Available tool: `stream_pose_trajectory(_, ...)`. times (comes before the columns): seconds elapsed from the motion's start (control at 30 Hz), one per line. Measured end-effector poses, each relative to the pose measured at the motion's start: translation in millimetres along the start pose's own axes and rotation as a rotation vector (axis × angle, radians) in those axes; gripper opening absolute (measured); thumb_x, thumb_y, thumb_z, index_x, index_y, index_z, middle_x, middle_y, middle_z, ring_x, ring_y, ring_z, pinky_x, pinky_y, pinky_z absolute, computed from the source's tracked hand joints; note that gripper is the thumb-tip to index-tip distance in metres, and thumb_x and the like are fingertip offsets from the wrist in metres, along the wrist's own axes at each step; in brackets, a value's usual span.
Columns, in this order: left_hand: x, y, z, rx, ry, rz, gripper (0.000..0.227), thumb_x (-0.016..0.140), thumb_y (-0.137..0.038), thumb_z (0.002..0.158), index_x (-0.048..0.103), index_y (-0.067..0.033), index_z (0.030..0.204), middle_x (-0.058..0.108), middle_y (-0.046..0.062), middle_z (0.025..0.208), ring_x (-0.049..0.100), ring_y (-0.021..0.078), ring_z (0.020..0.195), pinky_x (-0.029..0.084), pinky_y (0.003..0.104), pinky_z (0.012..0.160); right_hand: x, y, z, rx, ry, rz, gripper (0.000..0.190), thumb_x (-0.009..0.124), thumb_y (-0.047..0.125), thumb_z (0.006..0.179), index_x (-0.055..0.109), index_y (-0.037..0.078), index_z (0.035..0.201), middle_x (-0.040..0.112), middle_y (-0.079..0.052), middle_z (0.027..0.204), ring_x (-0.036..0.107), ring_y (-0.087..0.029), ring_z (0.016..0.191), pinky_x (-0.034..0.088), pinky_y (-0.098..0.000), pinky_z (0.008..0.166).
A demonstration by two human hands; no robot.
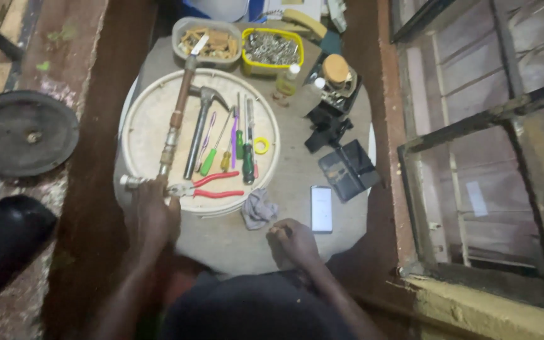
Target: The person organizes various tools and items on a round table, moving a smartphone, a hammer, screwdrivers, pliers, and bottles. They then use a white cloth to wipe their hands and the table surface.
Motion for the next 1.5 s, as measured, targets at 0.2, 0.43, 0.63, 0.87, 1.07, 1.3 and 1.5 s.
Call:
stream_pose_trajectory(0.2,-2,-40,-7,0.070,0.212,-0.015,0.037,0.065,-0.037,0.098,0.068,-0.0196,0.131,0.070,0.011,0.125,0.069,0.0362,0.123,0.057,0.057,0.103,-16,-9,43,0.037,-0.074,-0.012,0.028,0.068,0.042,0.101,0.081,0.023,0.116,0.081,-0.011,0.114,0.075,-0.037,0.117,0.060,-0.0481,0.100)
stream_pose_trajectory(0.43,11,-83,-8,-0.102,0.442,-0.036,0.032,0.062,-0.045,0.099,0.070,-0.0374,0.128,0.074,-0.005,0.121,0.070,0.0197,0.125,0.056,0.045,0.106,-42,2,51,-0.013,-0.039,0.048,0.028,0.067,0.041,0.101,0.081,0.022,0.116,0.081,-0.015,0.110,0.074,-0.042,0.114,0.059,-0.0513,0.097)
stream_pose_trajectory(0.63,-5,-115,-20,-0.014,0.475,-0.083,0.034,0.061,-0.034,0.102,0.071,-0.0264,0.133,0.076,0.006,0.120,0.072,0.0304,0.123,0.057,0.051,0.106,-70,21,15,0.158,0.008,0.027,0.030,0.064,0.046,0.098,0.081,0.026,0.113,0.081,-0.010,0.109,0.076,-0.037,0.114,0.059,-0.0490,0.097)
stream_pose_trajectory(0.87,1,-116,-22,0.097,0.457,-0.034,0.035,0.072,-0.027,0.097,0.073,-0.0210,0.131,0.078,0.012,0.115,0.075,0.0352,0.117,0.061,0.054,0.100,-111,17,28,0.213,-0.020,-0.091,0.061,0.066,0.035,0.103,0.054,0.008,0.157,0.072,-0.028,0.133,0.066,-0.044,0.132,0.053,-0.0587,0.110)
stream_pose_trajectory(1.07,-7,-126,-12,0.113,0.533,-0.076,0.035,0.072,-0.021,0.099,0.073,-0.0157,0.134,0.079,0.015,0.117,0.076,0.0367,0.116,0.061,0.055,0.099,-112,21,44,0.305,0.061,-0.155,0.076,0.069,0.041,0.099,0.042,0.016,0.165,0.067,-0.023,0.144,0.061,-0.042,0.139,0.051,-0.0637,0.112)
stream_pose_trajectory(1.3,-6,-113,-13,0.163,0.569,-0.067,0.035,0.072,-0.018,0.099,0.074,-0.0139,0.133,0.080,0.018,0.116,0.076,0.0389,0.116,0.062,0.057,0.098,-107,8,18,0.326,0.080,-0.250,0.070,0.063,0.049,0.097,0.054,0.014,0.156,0.072,-0.020,0.136,0.066,-0.039,0.134,0.055,-0.0563,0.108)
stream_pose_trajectory(1.5,-13,-108,-16,0.150,0.575,-0.133,0.035,0.072,-0.020,0.099,0.074,-0.0102,0.132,0.079,0.020,0.112,0.076,0.0397,0.112,0.061,0.055,0.095,-88,24,-25,0.346,0.147,-0.258,0.044,0.062,0.042,0.099,0.078,0.004,0.115,0.079,-0.021,0.102,0.074,-0.044,0.112,0.058,-0.0569,0.095)
Point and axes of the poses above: each hand's wrist, its own z-axis towards the middle knuckle, its own x-axis out of the palm, y = z × x, the point moved 1 cm from there along z, towards the middle knuckle
